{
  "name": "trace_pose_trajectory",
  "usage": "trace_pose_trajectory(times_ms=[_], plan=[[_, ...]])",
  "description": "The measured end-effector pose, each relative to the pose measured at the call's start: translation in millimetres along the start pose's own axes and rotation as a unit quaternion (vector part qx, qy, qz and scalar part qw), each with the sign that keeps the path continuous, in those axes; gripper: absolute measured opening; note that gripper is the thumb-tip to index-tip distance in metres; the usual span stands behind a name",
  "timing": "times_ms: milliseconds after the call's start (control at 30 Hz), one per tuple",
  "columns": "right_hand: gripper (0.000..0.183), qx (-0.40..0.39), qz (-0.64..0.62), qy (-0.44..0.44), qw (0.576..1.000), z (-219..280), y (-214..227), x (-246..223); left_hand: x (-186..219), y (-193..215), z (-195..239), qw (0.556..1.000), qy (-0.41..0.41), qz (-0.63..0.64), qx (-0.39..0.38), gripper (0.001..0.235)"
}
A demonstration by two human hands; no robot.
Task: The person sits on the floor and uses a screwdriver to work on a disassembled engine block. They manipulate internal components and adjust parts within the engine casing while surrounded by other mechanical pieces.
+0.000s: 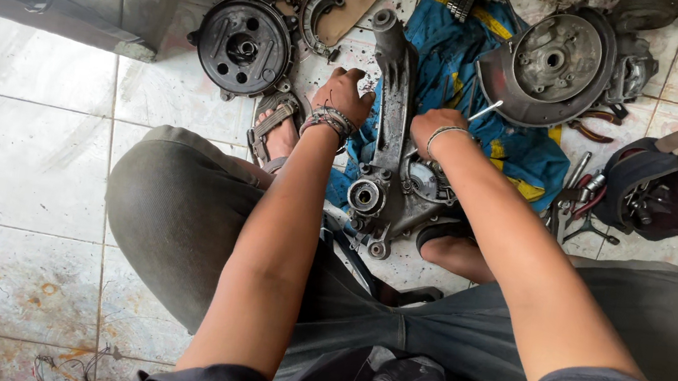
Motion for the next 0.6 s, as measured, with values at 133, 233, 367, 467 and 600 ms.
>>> trace_pose_trajectory(times_ms=[133,233,367,467,600], plan=[[0.022,0.048,0.007,-0.006,0.999,-12,-25,-4,-1,-1,3,1.000,0.004,-0.018,-0.012,0.048],[0.025,0.113,0.054,-0.016,0.992,-16,-40,-5,1,0,5,1.000,-0.006,-0.013,-0.008,0.048],[0.019,0.182,-0.004,-0.064,0.981,10,-20,1,0,1,3,1.000,-0.022,-0.013,0.004,0.046],[0.019,0.198,-0.121,-0.121,0.965,30,-4,13,-4,0,5,0.999,-0.018,-0.030,-0.005,0.047],[0.024,0.210,-0.113,-0.077,0.968,33,-10,-3,-18,-13,4,0.997,-0.012,-0.067,-0.028,0.050]])
Point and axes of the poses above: each hand's wrist, its own z-axis away from the middle knuckle, its own y-axis out of the back of the hand, x = y × z, the point moved 5 cm from there along -z, towards the middle knuckle, and after that the axes turned 14 degrees about x, right-handed, at the moved point
